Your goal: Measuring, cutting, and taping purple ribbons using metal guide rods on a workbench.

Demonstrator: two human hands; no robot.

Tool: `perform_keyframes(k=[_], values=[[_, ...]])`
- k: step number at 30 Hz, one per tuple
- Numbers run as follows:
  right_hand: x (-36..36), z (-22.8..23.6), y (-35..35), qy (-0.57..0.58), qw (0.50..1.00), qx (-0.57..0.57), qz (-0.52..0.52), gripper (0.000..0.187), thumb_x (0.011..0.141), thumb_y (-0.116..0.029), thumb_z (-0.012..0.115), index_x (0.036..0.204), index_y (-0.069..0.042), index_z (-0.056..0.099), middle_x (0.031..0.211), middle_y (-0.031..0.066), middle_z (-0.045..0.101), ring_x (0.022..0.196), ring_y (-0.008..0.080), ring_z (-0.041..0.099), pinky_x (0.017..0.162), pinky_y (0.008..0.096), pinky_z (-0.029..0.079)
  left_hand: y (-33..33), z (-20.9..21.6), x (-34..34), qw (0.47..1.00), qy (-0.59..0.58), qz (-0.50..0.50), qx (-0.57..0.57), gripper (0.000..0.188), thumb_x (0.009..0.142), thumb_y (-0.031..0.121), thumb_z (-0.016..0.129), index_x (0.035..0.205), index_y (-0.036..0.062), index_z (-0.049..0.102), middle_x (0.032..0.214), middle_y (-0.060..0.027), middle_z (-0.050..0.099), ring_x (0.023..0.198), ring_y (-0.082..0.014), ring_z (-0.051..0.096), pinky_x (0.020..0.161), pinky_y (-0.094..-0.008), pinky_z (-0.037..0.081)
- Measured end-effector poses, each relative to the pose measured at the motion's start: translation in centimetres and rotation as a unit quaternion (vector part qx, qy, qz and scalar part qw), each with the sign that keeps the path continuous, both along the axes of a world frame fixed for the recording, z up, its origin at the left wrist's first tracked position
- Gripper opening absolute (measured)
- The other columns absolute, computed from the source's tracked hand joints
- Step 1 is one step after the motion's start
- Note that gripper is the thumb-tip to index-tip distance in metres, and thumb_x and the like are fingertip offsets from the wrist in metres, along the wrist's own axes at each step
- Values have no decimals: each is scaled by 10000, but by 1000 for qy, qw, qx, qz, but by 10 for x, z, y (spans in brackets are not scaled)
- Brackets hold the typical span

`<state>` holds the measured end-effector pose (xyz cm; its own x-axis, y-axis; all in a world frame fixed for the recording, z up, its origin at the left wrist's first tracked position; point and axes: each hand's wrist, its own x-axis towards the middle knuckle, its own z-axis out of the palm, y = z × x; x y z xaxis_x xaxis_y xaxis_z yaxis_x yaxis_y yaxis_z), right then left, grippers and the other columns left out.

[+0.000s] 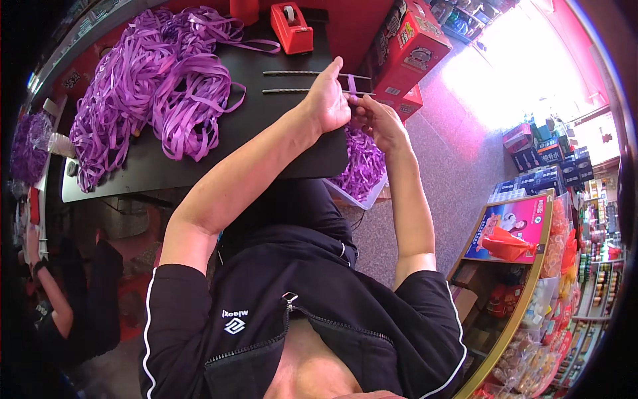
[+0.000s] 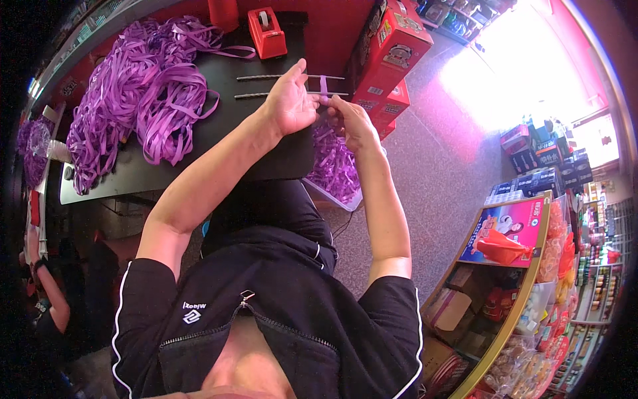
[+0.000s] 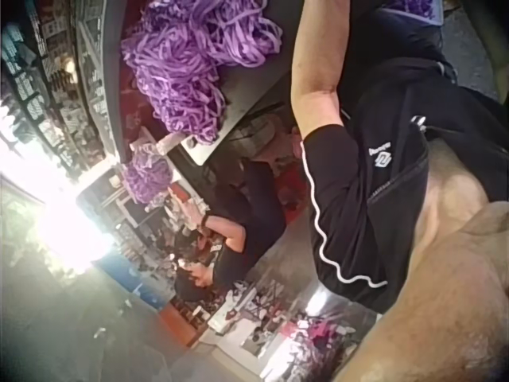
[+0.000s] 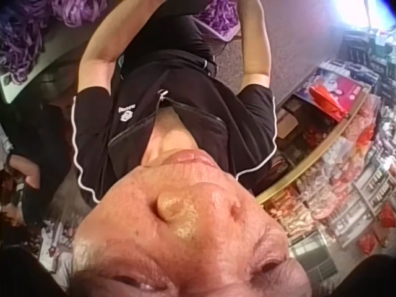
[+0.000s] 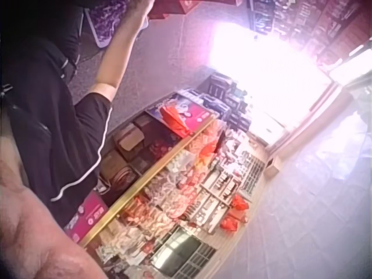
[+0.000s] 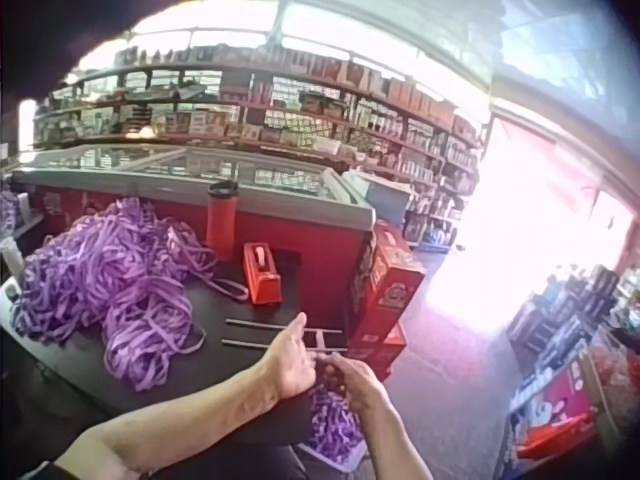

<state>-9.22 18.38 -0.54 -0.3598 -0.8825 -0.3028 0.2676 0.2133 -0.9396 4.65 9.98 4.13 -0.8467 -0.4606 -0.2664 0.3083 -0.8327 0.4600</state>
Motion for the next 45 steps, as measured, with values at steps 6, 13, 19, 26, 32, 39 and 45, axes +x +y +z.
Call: perform_keyframes(k=[6,13,19,26,32,39,45], values=[[-1,-5,0,52,998,-2,-18,294,910,-372,576,945,-103,689,720,-87,557,583,20,421,497,192,280,-4,-15,3,999,45,26,-3,847,914,572,436,1488,256,-101,1454,-374,88,1341,-432,241,1107,-553,75],[24,11,11,-55,995,-78,3,259,942,-273,555,1078,-65,626,845,-13,615,675,66,529,563,213,398,-7,-21,10,989,145,23,33,856,903,546,484,1490,272,-75,1448,-397,46,1283,-493,311,1041,-591,267],[41,40,38,-121,980,-156,-36,332,960,-212,531,1242,-38,551,1004,84,654,732,85,555,631,223,462,-1,-17,10,992,121,17,33,870,873,619,450,1495,280,-53,1462,-371,-126,1408,-433,-78,1116,-521,-11],[31,91,-53,302,928,-218,-6,234,925,-133,546,1072,-6,676,875,55,660,783,96,568,713,217,432,0,-17,9,993,116,17,-5,887,870,658,400,1491,258,-92,1465,-360,-145,1409,-392,-142,1094,-472,-148],[5,73,-204,381,911,-138,68,241,897,-194,596,962,9,707,828,54,674,810,120,604,772,245,438,-5,-19,9,991,133,12,27,909,842,688,421,1486,301,-91,1473,-341,-155,1411,-367,-166,1105,-464,-132],[14,87,-241,320,940,-3,117,264,845,-268,665,835,-7,705,776,58,685,672,112,617,625,213,409,-4,-14,9,988,143,25,59,919,829,696,433,1486,313,-84,1479,-326,-166,1407,-359,-186,1095,-480,-143],[15,95,-243,262,950,85,149,188,786,-228,739,826,-48,703,737,31,672,632,104,615,582,213,426,-2,-14,10,984,171,33,37,938,832,696,426,1487,273,-95,1480,-302,-201,1390,-344,-248,1067,-483,-203]])
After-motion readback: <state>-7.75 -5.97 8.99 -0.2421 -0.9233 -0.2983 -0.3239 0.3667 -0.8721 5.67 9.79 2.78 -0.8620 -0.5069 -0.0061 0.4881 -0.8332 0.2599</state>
